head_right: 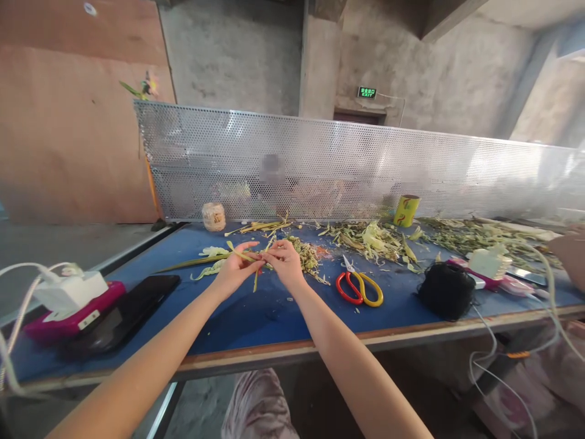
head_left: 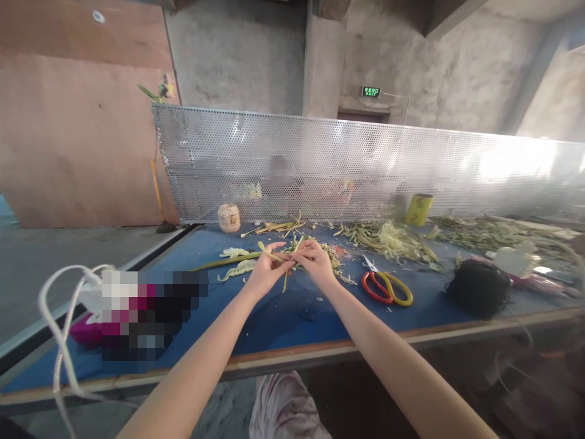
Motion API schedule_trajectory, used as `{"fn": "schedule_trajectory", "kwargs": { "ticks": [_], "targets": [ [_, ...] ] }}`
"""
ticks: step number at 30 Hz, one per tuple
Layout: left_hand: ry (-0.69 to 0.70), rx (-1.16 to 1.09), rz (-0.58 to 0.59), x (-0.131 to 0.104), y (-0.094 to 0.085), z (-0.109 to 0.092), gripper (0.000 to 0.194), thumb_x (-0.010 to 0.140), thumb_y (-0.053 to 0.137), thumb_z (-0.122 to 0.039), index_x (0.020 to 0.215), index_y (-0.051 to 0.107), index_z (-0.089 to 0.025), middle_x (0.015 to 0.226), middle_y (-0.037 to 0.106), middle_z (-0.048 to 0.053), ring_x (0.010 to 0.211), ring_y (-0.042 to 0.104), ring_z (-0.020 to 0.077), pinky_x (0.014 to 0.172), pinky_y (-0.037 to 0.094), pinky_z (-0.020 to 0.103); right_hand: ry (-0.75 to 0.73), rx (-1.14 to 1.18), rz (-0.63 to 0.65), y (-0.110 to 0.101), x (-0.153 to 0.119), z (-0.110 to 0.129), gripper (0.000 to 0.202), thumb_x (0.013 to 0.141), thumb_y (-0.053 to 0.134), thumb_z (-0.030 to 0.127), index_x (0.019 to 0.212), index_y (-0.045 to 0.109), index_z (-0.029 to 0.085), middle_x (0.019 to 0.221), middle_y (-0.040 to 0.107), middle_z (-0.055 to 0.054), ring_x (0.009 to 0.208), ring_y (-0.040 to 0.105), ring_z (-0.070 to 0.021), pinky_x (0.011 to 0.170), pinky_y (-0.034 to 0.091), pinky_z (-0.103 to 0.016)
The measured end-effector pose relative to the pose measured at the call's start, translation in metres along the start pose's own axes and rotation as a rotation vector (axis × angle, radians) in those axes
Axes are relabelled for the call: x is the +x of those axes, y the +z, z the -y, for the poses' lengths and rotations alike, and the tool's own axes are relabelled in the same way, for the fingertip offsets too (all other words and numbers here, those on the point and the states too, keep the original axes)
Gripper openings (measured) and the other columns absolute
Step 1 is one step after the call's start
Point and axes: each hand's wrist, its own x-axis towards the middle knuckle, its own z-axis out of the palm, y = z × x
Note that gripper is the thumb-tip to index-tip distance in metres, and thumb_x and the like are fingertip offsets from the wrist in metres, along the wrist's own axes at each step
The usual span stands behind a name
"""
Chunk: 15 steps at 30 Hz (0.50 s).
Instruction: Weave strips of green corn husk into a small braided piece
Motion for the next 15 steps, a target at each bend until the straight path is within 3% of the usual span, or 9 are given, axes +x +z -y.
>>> {"fn": "schedule_trajectory", "kwargs": {
  "ticks": [4,8,11,15],
  "targets": [
    [0.033,0.028,-0.094,-0.004,-0.002,0.004,0.058,0.064,0.065,-0.028,0.113,0.035,-0.019,0.073,0.059,-0.001,0.056,0.058,0.0123,0.061,0.048,0.031,-0.038,-0.175,0.25,0.001,-0.002,0.001,0.02,0.079,0.045,0.026,0.088,0.062,0.02,0.077,0.058,-0.002,0.071,0.052,-0.0131,0.065,0.041,-0.025],
    [0.059,0.042,-0.142,-0.004,-0.006,0.008,0.064,0.062,0.066,-0.027,0.116,0.032,-0.02,0.078,0.059,0.001,0.068,0.06,0.0154,0.065,0.049,0.032,-0.074,-0.349,0.442,0.001,-0.013,0.003,0.037,0.082,0.039,0.022,0.119,0.037,0.021,0.075,0.059,0.0,0.066,0.054,-0.0127,0.063,0.04,-0.024],
    [0.075,0.084,-0.146,-0.002,-0.01,0.011,0.069,0.06,0.068,-0.026,0.118,0.031,-0.019,0.076,0.059,0.0,0.069,0.06,0.016,0.065,0.048,0.032,-0.124,-0.641,0.454,0.002,-0.016,0.005,0.039,0.084,0.038,0.024,0.121,0.03,0.016,0.076,0.06,-0.002,0.068,0.056,-0.0142,0.059,0.038,-0.023],
    [0.098,0.188,-0.155,-0.002,-0.018,0.016,0.07,0.061,0.066,-0.026,0.121,0.03,-0.017,0.075,0.059,0.0,0.066,0.059,0.0149,0.066,0.046,0.031,-0.225,-0.953,0.486,0.005,-0.011,0.007,0.028,0.085,0.037,0.03,0.107,0.042,0.013,0.083,0.061,-0.007,0.074,0.056,-0.0155,0.062,0.038,-0.023]
  ]
}}
